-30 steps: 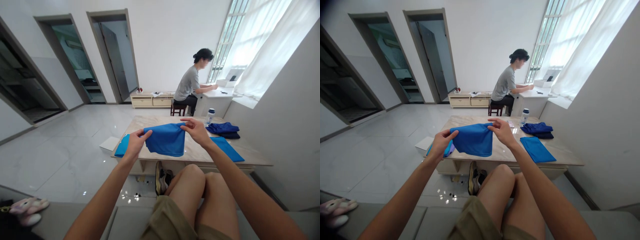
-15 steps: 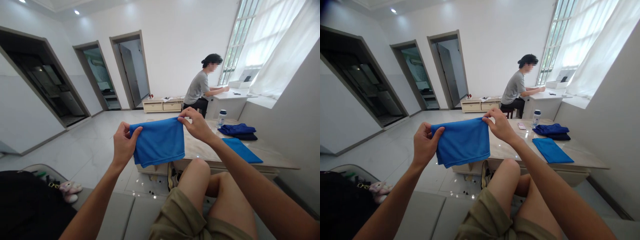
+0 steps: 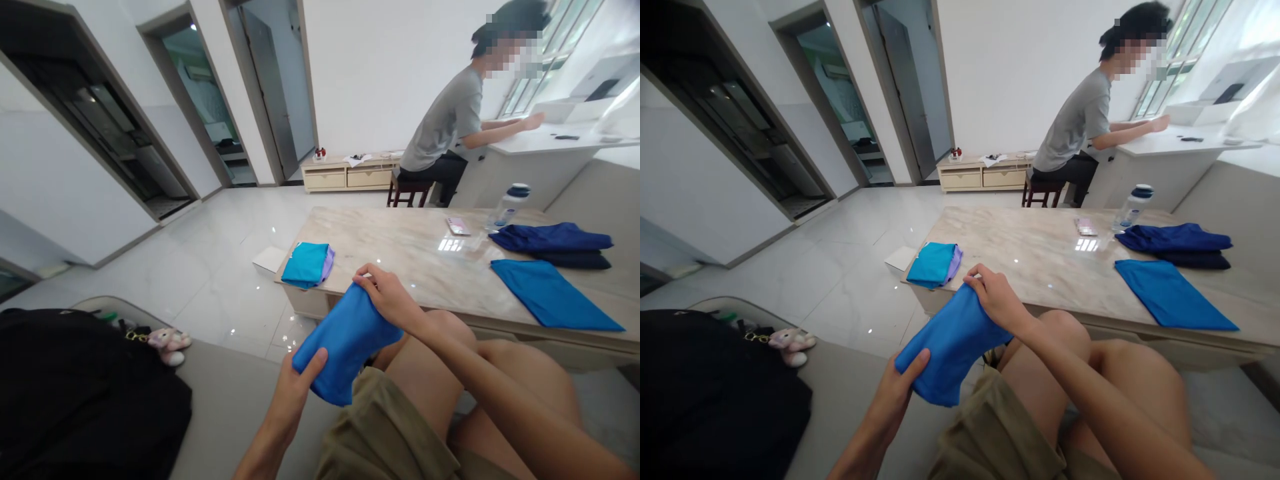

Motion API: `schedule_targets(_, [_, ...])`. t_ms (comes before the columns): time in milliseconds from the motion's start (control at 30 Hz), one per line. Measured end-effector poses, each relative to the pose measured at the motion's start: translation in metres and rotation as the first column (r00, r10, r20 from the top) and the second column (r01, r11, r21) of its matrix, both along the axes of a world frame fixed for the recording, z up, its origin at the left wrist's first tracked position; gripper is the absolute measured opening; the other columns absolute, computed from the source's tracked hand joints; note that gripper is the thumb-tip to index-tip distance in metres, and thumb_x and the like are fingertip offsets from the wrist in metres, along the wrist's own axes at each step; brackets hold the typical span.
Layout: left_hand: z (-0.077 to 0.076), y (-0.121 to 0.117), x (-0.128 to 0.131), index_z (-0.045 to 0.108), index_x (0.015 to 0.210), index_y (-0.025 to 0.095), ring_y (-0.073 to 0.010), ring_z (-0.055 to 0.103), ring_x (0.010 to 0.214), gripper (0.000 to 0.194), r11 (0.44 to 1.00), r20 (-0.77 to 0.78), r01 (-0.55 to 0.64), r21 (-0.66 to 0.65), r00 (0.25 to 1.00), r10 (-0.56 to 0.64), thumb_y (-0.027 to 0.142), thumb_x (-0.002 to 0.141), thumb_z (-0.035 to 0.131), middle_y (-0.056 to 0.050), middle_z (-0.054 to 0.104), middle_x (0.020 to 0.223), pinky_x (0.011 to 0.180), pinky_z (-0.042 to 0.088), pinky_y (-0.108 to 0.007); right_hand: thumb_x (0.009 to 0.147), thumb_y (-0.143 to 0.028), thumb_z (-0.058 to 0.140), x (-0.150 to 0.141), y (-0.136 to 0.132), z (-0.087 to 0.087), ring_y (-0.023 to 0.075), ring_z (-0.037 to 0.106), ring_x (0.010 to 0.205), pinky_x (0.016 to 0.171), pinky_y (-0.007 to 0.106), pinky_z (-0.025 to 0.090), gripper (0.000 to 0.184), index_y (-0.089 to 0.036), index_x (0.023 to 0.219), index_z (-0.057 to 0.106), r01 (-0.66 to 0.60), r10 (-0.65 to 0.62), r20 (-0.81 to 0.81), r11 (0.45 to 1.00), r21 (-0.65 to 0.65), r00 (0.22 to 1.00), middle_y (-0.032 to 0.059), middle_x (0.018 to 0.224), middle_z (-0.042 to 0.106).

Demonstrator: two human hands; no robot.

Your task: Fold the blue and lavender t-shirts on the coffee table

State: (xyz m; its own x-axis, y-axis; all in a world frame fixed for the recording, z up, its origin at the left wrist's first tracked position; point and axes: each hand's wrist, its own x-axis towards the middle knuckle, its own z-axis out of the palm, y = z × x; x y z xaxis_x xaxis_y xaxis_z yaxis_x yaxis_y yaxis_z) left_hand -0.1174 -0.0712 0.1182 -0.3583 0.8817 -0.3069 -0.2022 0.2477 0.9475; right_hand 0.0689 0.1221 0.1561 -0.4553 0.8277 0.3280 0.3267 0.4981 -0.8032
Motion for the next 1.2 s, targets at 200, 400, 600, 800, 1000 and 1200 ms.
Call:
schedule_targets(200, [0.028,0.004,-0.022,0.084,0.117,0.018,-0.034,0.081,0.119,0.045,0.956,0.2,-0.206,-0.211,0.948,0.249,0.05,0.086,0.092,-0.015,0.086,0.12,0.112,0.063,-0.047,0.11,-0.057,0.044,-0.012,0.018,-0.062,0.0215,0.075,0.068,0.063,0.031,0.055,0.038,-0.024,0.105,0.063,-0.065,0.068,-0.002,0.943,-0.326,0.998,0.0046,0.086,0.078])
schedule_targets(400, [0.022,0.041,-0.056,0.081,0.119,0.016,-0.0276,0.082,0.115,0.029,0.915,0.204,-0.327,-0.237,0.904,0.376,0.033,0.095,0.085,-0.014,0.086,0.119,0.107,0.066,-0.038,0.111,-0.047,0.036,0.021,0.015,-0.154,0.0212,0.072,0.06,0.063,0.031,0.053,0.04,-0.026,0.083,0.055,0.153,-0.017,0.337,0.912,-0.38,0.941,0.0044,0.073,0.073])
schedule_targets(600, [0.037,0.163,-0.101,0.079,0.118,0.016,-0.0203,0.082,0.1,0.028,0.919,0.258,-0.342,0.195,0.922,0.288,0.031,0.094,0.085,-0.012,0.085,0.119,0.086,0.068,-0.026,0.116,-0.043,0.038,0.021,0.016,-0.174,0.0245,0.077,0.078,0.07,0.031,0.045,0.04,-0.025,0.086,0.059,0.168,-0.02,0.562,0.963,-0.213,0.827,0.0063,0.08,0.077])
schedule_targets(800, [-0.018,0.256,-0.139,0.068,0.122,0.017,-0.0144,0.074,0.077,0.032,0.93,0.148,-0.31,0.197,0.947,0.284,0.029,0.096,0.081,-0.007,0.078,0.107,0.076,0.069,-0.031,0.119,-0.039,0.037,0.018,0.009,-0.181,0.0251,0.078,0.082,0.071,0.031,0.04,0.043,-0.023,0.091,0.065,0.116,-0.001,0.621,0.983,-0.145,0.784,0.0079,0.085,0.079])
schedule_targets(1000, [-0.086,0.241,-0.164,0.054,0.145,0.02,-0.0216,0.076,0.097,0.049,0.947,-0.744,-0.304,0.101,0.609,0.275,0.031,0.1,0.07,-0.016,0.066,0.138,0.089,0.069,-0.044,0.119,-0.033,0.036,0.015,-0.006,-0.191,0.0252,0.079,0.081,0.066,0.032,0.037,0.039,-0.023,0.096,0.067,0.082,0.008,0.658,0.991,-0.105,0.753,0.0066,0.084,0.079])
schedule_targets(1200, [-0.044,0.289,-0.152,0.065,0.154,0.019,-0.0409,0.05,0.154,0.054,0.993,-0.994,0.102,0.052,-0.093,0.062,0.046,0.113,0.044,-0.021,0.056,0.167,0.133,0.031,-0.068,0.118,-0.032,0.041,0.008,-0.015,-0.189,0.0233,0.079,0.069,0.059,0.034,0.033,0.033,-0.026,0.095,0.064,0.048,-0.012,0.644,0.998,-0.038,0.765,0.0018,0.08,0.079])
